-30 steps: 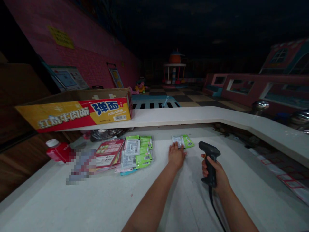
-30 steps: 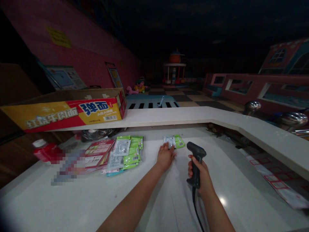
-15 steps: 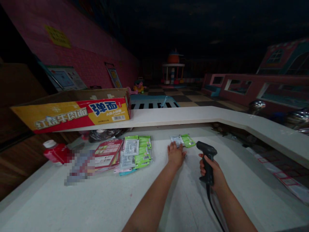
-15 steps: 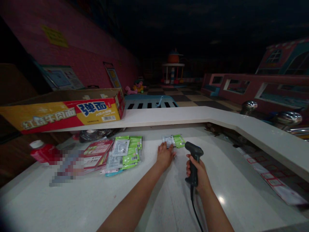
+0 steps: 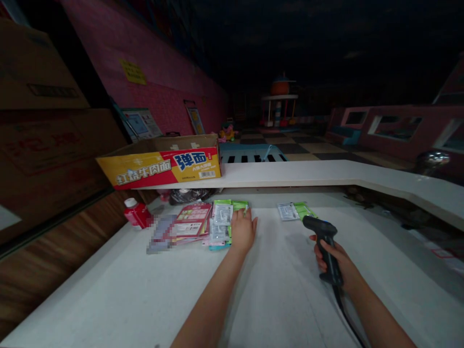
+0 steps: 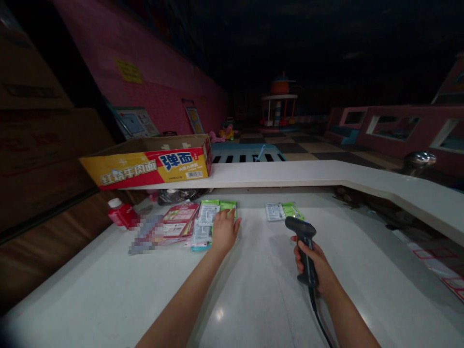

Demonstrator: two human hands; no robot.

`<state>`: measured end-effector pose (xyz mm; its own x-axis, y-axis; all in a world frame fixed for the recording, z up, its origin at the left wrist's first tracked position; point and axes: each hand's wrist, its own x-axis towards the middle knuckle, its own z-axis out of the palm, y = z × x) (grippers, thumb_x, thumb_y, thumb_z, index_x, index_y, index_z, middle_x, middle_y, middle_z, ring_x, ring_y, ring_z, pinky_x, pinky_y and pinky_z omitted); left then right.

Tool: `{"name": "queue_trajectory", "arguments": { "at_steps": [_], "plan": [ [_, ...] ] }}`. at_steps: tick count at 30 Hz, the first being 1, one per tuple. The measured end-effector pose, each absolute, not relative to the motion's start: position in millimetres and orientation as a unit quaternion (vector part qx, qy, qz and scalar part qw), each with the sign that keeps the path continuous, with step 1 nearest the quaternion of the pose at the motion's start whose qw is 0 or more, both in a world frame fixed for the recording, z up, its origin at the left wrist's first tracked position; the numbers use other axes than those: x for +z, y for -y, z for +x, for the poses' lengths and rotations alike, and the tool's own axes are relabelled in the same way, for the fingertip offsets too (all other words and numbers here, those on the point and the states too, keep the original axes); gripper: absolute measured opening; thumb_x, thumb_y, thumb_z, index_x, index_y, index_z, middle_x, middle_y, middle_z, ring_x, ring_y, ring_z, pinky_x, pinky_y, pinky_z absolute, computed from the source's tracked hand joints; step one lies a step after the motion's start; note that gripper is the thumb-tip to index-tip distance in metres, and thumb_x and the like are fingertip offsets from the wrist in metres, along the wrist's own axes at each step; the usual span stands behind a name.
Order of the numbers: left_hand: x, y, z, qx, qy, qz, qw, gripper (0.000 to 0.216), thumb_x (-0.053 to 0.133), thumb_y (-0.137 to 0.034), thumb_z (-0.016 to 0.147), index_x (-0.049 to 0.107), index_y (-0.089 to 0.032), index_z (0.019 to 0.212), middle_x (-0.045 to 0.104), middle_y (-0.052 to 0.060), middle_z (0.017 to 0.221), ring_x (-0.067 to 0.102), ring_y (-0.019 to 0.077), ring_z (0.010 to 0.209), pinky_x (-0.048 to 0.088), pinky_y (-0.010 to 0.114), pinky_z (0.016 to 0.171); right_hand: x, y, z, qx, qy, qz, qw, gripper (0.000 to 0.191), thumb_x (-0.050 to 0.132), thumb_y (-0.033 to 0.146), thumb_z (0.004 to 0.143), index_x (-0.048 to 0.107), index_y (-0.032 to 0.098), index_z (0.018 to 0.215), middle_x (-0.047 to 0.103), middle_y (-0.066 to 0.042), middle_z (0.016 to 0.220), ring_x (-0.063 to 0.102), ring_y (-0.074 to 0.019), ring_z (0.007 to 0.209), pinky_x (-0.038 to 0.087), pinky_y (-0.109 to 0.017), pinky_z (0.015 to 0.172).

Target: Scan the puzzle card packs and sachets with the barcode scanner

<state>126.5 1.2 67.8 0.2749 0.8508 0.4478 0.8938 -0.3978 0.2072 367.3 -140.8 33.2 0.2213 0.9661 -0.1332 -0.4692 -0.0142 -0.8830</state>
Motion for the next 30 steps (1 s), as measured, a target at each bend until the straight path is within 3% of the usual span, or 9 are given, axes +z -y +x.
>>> {"name": "queue_trajectory", "arguments": {
  "at_steps": [6, 11, 17, 20, 24, 27, 30],
  "plan": [
    [82, -10, 76, -0.194, 0.711, -0.669, 0.1, 0.053, 0.059, -0.036, 0.086, 0.053, -0.011, 0.132, 0.058, 0.02, 0.118, 0.048, 0.0353, 0.115, 0.04, 0.046, 0.094, 28, 140, 372, 0.565, 0.273, -0.443, 0.64, 0.042, 0.081, 0.046, 0.071, 0.066, 0.018, 0.1, 0.056, 0.004, 0.057, 0.048, -0.0085, 0.039, 0.038, -0.021, 0.036],
    [79, -15, 63, -0.189, 0.736, -0.645, 0.082, 0.059, 0.064, -0.042, 0.081, 0.053, -0.011, 0.13, 0.061, 0.018, 0.113, 0.05, 0.0354, 0.113, 0.039, 0.046, 0.092, 26, 140, 373, 0.567, 0.267, -0.446, 0.639, 0.043, 0.082, 0.046, 0.07, 0.066, 0.019, 0.1, 0.056, 0.004, 0.057, 0.048, -0.009, 0.04, 0.039, -0.021, 0.035],
    [83, -19, 64, -0.231, 0.733, -0.635, 0.068, 0.083, 0.074, -0.033, 0.075, 0.035, -0.005, 0.143, 0.057, 0.02, 0.114, 0.055, 0.0335, 0.109, 0.042, 0.041, 0.09, 25, 140, 373, 0.563, 0.263, -0.443, 0.646, 0.041, 0.081, 0.045, 0.072, 0.066, 0.019, 0.1, 0.055, 0.004, 0.058, 0.047, -0.0088, 0.041, 0.04, -0.021, 0.036],
    [83, -24, 62, -0.266, 0.714, -0.647, 0.021, 0.064, 0.07, -0.022, 0.078, 0.044, -0.007, 0.135, 0.055, 0.017, 0.114, 0.061, 0.0263, 0.1, 0.045, 0.035, 0.085, 25, 140, 374, 0.567, 0.262, -0.438, 0.647, 0.041, 0.081, 0.045, 0.071, 0.066, 0.019, 0.099, 0.055, 0.004, 0.058, 0.047, -0.0086, 0.041, 0.04, -0.021, 0.035],
    [82, -25, 69, -0.349, 0.648, -0.677, -0.019, 0.012, 0.057, -0.017, 0.084, 0.062, -0.015, 0.094, 0.059, 0.011, 0.1, 0.062, 0.0225, 0.092, 0.048, 0.034, 0.081, 28, 140, 373, 0.574, 0.254, -0.433, 0.647, 0.044, 0.082, 0.046, 0.07, 0.066, 0.018, 0.1, 0.055, 0.004, 0.058, 0.047, -0.0084, 0.04, 0.039, -0.02, 0.036],
    [76, -20, 93, -0.45, 0.564, -0.682, -0.115, 0.006, 0.054, -0.022, 0.084, 0.059, -0.018, 0.084, 0.06, 0.005, 0.085, 0.062, 0.0197, 0.082, 0.051, 0.031, 0.073, 32, 140, 371, 0.566, 0.248, -0.433, 0.656, 0.045, 0.082, 0.046, 0.068, 0.066, 0.018, 0.098, 0.055, 0.004, 0.057, 0.046, -0.0081, 0.039, 0.037, -0.02, 0.035],
    [62, -14, 130, -0.497, 0.501, -0.633, -0.317, 0.013, 0.052, -0.031, 0.085, 0.057, -0.019, 0.087, 0.056, -0.002, 0.07, 0.057, 0.0145, 0.058, 0.05, 0.025, 0.053, 35, 141, 368, 0.554, 0.25, -0.431, 0.667, 0.041, 0.08, 0.046, 0.072, 0.066, 0.017, 0.098, 0.055, 0.004, 0.057, 0.045, -0.0079, 0.039, 0.037, -0.019, 0.035]
  ]
}}
